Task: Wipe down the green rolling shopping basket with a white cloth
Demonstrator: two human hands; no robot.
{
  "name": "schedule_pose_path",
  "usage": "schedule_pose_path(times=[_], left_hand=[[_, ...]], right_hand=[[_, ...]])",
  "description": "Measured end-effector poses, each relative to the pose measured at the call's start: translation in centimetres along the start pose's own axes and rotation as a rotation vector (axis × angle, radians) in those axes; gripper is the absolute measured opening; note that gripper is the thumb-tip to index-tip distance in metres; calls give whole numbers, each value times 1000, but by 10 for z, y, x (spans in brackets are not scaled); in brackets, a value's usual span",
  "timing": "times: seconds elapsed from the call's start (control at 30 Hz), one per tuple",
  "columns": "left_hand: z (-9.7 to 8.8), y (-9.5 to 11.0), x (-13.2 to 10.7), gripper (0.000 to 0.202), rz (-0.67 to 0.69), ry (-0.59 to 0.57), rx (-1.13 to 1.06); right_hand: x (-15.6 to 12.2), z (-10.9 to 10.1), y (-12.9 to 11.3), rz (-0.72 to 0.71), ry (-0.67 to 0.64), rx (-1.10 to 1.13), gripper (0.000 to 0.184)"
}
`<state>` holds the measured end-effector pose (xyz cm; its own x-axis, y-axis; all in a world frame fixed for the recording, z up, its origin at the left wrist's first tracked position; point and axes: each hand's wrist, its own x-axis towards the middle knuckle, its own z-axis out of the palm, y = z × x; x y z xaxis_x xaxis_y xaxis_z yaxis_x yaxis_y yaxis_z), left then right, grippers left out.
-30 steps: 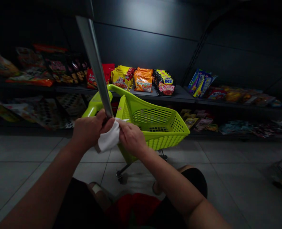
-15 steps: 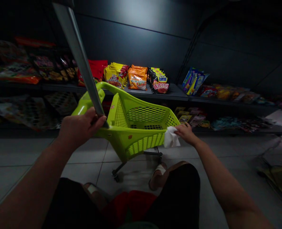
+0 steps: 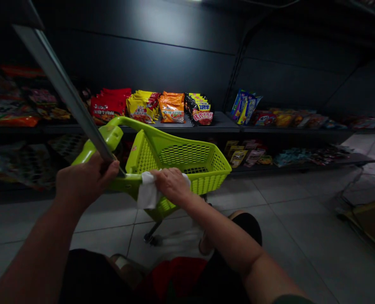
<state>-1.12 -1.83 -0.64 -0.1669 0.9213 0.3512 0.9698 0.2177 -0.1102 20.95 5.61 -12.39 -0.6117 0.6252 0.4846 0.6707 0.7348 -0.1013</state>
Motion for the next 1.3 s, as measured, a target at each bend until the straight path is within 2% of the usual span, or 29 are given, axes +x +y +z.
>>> schedule_pose_path(times=[0.1, 0.2, 0.27, 0.3, 0.37, 0.43, 0.47, 0.5, 0.53, 0.6, 0.67, 0.73, 0.77, 0.83, 0.9, 0.93, 1.0, 1.07, 1.13, 1.17, 1.23, 1.3], left_hand=[[2, -9, 2, 56, -25, 15, 4], [8, -15, 4, 51, -27, 20, -25], [13, -16, 1, 47, -74, 39, -101], [16, -15, -2, 45, -97, 93, -164], [21, -9, -12, 50, -69, 319, -294], [25, 3, -24, 59, 108, 576, -372], [26, 12, -28, 58, 253, 624, -377], [26, 22, -30, 48, 405, 591, -390], [27, 32, -29, 39, 572, 466, -383], [27, 51, -20, 31, 714, 138, -285], [26, 62, -4, 28, 678, -105, -136], [23, 65, 10, 27, 659, -227, -49], [21, 64, 15, 26, 664, -268, -27], [18, 59, 22, 26, 683, -331, -13], [15, 55, 23, 30, 691, -378, -2], [14, 53, 22, 32, 694, -387, 1], [13, 54, 21, 34, 695, -384, 1], [14, 59, 20, 33, 691, -386, -5], [15, 65, 20, 31, 682, -383, -14], [15, 67, 20, 30, 677, -377, -19], [16, 72, 20, 29, 667, -365, -35], [16, 74, 18, 28, 658, -355, -42]], right_hand=[[-39, -10, 70, 7, -91, -53, 29], [-92, -30, 155, 160, -131, -98, 26], [-122, -43, 198, 277, -117, -128, 28], [-133, -48, 212, 323, -104, -140, 29], [-143, -51, 221, 405, -58, -159, 31], [-137, -44, 205, 468, 11, -146, 32], [-128, -38, 189, 483, 52, -121, 32], [-117, -30, 167, 477, 96, -81, 33], [-105, -20, 141, 449, 142, -28, 36], [-78, 5, 79, 342, 231, 96, 41], [-58, 34, 19, 206, 282, 218, 50], [-48, 61, -21, 205, 309, 280, 53], [-48, 73, -30, 195, 289, 293, 53], [-57, 89, -25, 117, 200, 298, 48], [-76, 95, 1, 14, 139, 293, 41], [-85, 94, 15, 18, 156, 286, 39], [-99, 91, 36, 154, 280, 267, 39], [-102, 91, 37, 360, 430, 274, 42], [-93, 97, 15, 518, 525, 332, 45], [-86, 103, -1, 548, 528, 377, 44], [-71, 115, -40, 524, 446, 485, 39], [-63, 126, -71, 433, 306, 605, 33]])
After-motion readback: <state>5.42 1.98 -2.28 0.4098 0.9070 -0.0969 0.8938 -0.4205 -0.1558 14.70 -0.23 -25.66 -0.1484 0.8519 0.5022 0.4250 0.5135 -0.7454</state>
